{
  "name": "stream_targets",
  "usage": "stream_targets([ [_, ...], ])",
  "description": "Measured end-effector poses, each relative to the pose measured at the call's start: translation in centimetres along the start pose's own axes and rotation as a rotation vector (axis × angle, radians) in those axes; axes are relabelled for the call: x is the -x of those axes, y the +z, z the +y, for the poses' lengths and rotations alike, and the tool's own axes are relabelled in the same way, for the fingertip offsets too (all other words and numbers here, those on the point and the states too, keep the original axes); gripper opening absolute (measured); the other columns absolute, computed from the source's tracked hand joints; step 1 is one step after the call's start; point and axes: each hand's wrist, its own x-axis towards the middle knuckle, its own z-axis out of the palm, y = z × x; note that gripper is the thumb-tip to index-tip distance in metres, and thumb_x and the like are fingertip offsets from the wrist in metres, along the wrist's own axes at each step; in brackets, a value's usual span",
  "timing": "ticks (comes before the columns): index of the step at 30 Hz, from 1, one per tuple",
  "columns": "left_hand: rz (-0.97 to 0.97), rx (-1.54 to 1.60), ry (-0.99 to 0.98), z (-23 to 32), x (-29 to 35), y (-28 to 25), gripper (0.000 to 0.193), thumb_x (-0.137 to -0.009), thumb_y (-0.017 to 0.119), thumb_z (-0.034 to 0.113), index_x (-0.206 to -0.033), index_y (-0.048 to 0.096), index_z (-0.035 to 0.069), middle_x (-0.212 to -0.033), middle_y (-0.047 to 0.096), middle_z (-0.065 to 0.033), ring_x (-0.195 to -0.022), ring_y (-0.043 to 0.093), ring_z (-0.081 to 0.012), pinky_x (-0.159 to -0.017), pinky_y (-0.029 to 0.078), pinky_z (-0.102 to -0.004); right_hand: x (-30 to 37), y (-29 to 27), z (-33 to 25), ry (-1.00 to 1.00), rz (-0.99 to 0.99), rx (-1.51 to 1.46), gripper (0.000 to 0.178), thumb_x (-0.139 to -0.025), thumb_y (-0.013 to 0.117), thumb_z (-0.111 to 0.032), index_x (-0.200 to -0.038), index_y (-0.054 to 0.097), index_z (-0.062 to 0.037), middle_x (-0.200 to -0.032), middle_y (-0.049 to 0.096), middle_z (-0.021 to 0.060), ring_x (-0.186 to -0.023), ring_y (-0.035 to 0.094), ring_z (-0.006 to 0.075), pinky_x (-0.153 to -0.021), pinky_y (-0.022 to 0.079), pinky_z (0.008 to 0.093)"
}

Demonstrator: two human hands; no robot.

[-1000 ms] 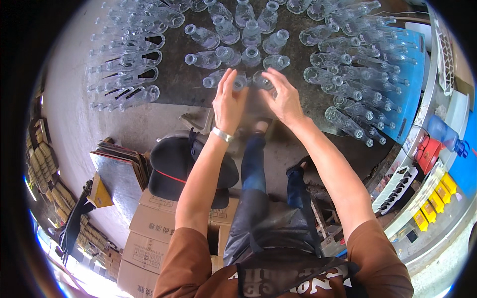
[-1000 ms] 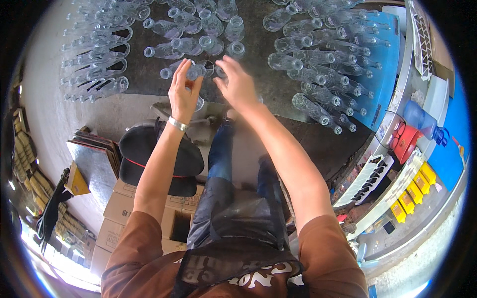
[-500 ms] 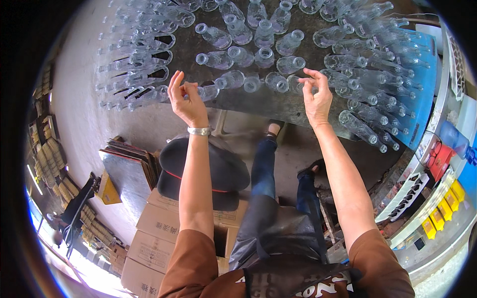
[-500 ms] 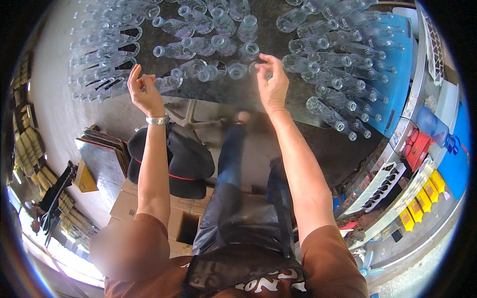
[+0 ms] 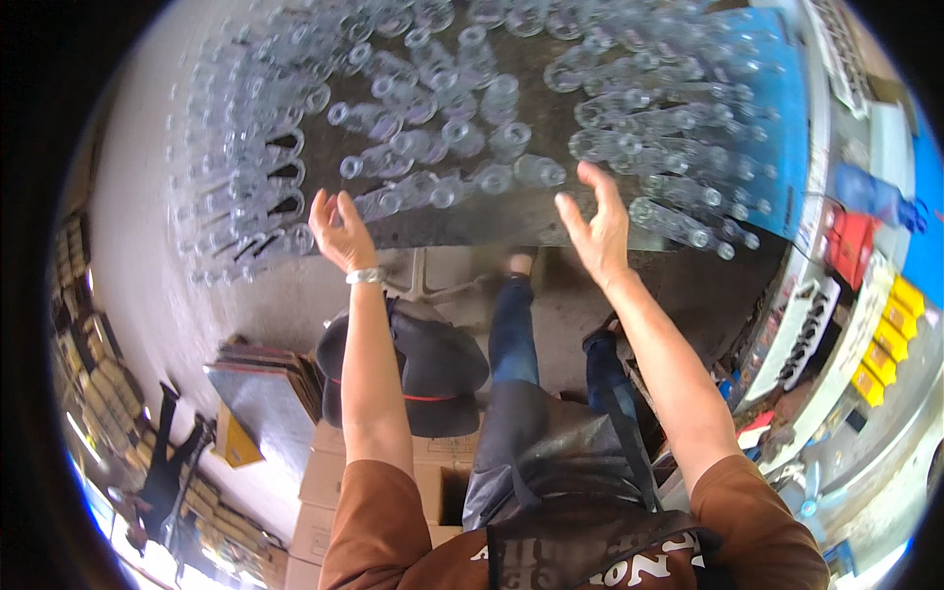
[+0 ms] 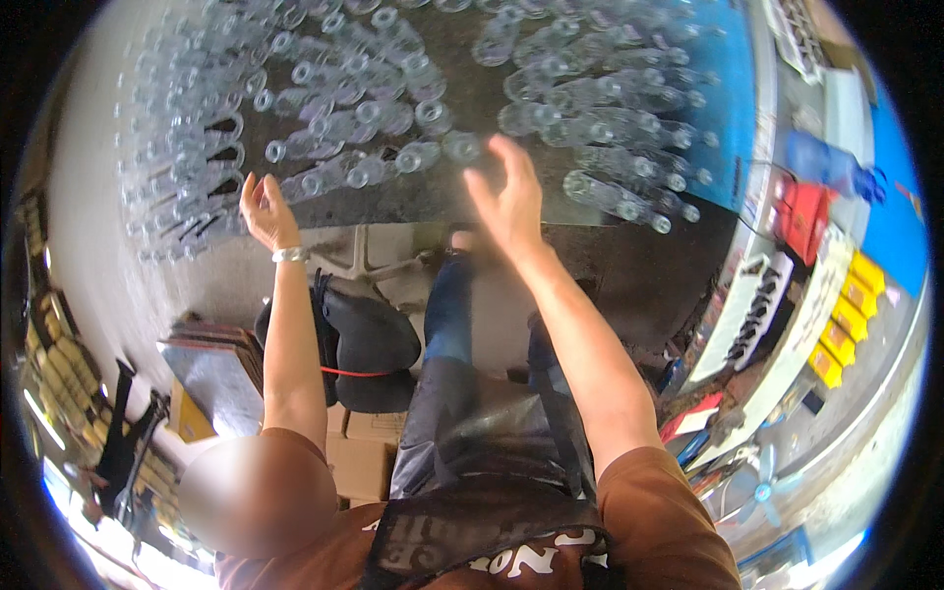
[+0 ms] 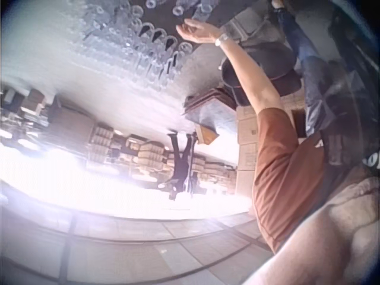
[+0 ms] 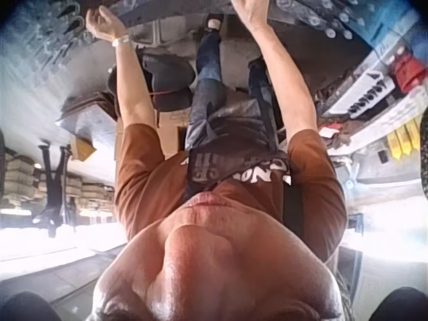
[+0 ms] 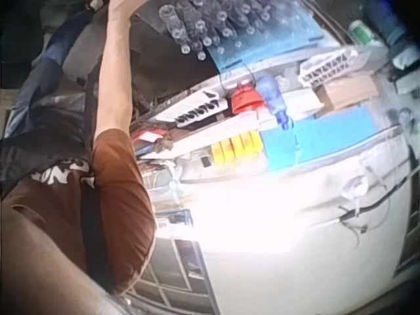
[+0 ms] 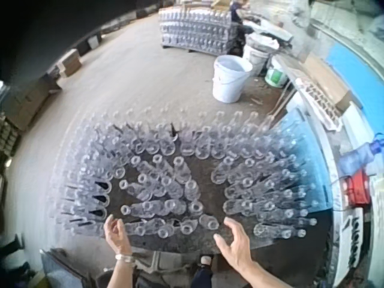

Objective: The person places clear plastic bottles into a cardboard box with internal dividers, then closes and seals the box with tape. The person repeats this process with additional bottles and boxes.

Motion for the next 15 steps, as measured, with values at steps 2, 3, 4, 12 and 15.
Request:
stream_targets([
  [2,-0.001,0.021,-0.060,-0.2,0.3,-1.9,0.042,-0.092,0.071,0.023,-0.126,0.060,0.001,-0.118,0.064,-0.0156,-0.104,0.064,-0.0251,-0.092,0.050,-0.0354,3.5,-3.2,-1.2,0.085,-0.045,-0.018,0.044,-0.088,0.072,-0.022,-0.124,0.059,-0.0002,-0.123,0.063,0.0160,-0.115,0.061,0.0279,-0.098,0.047,0.0374],
  [3,0.009,-0.002,-0.038,0.3,-0.1,-2.7,0.042,-0.092,0.070,0.023,-0.127,0.060,0.001,-0.119,0.064,-0.0155,-0.106,0.063,-0.0251,-0.094,0.049,-0.0356,5.4,-4.9,-1.5,0.147,-0.090,-0.050,0.039,-0.089,0.071,-0.021,-0.121,0.061,-0.0006,-0.118,0.065,0.0161,-0.110,0.063,0.0275,-0.096,0.048,0.0366],
  [4,0.005,-0.034,-0.021,1.3,0.6,-4.1,0.043,-0.093,0.069,0.023,-0.129,0.059,0.002,-0.119,0.063,-0.0154,-0.107,0.063,-0.0251,-0.095,0.048,-0.0358,8.4,-7.3,-2.1,0.216,-0.139,-0.063,0.035,-0.089,0.070,-0.019,-0.117,0.062,-0.0006,-0.110,0.068,0.0155,-0.103,0.066,0.0254,-0.091,0.051,0.0353],
  [12,-0.545,0.111,0.320,20.7,10.0,-5.5,0.036,-0.100,0.060,0.016,-0.133,0.056,0.002,-0.126,0.059,-0.0125,-0.098,0.062,-0.0185,-0.084,0.051,-0.0316,32.2,-21.4,-2.8,0.653,-0.083,-0.079,0.031,-0.087,0.065,-0.025,-0.111,0.066,-0.0054,-0.097,0.071,0.0183,-0.089,0.069,0.0366,-0.078,0.055,0.0439],
  [15,-0.891,0.200,0.594,29.9,19.2,-7.3,0.035,-0.100,0.057,0.009,-0.133,0.054,0.000,-0.130,0.056,-0.0136,-0.096,0.067,-0.0204,-0.080,0.054,-0.0315,43.8,-23.4,-4.3,0.871,0.179,0.019,0.027,-0.088,0.063,-0.023,-0.105,0.068,-0.0024,-0.093,0.073,0.0145,-0.084,0.071,0.0313,-0.075,0.055,0.0391],
])
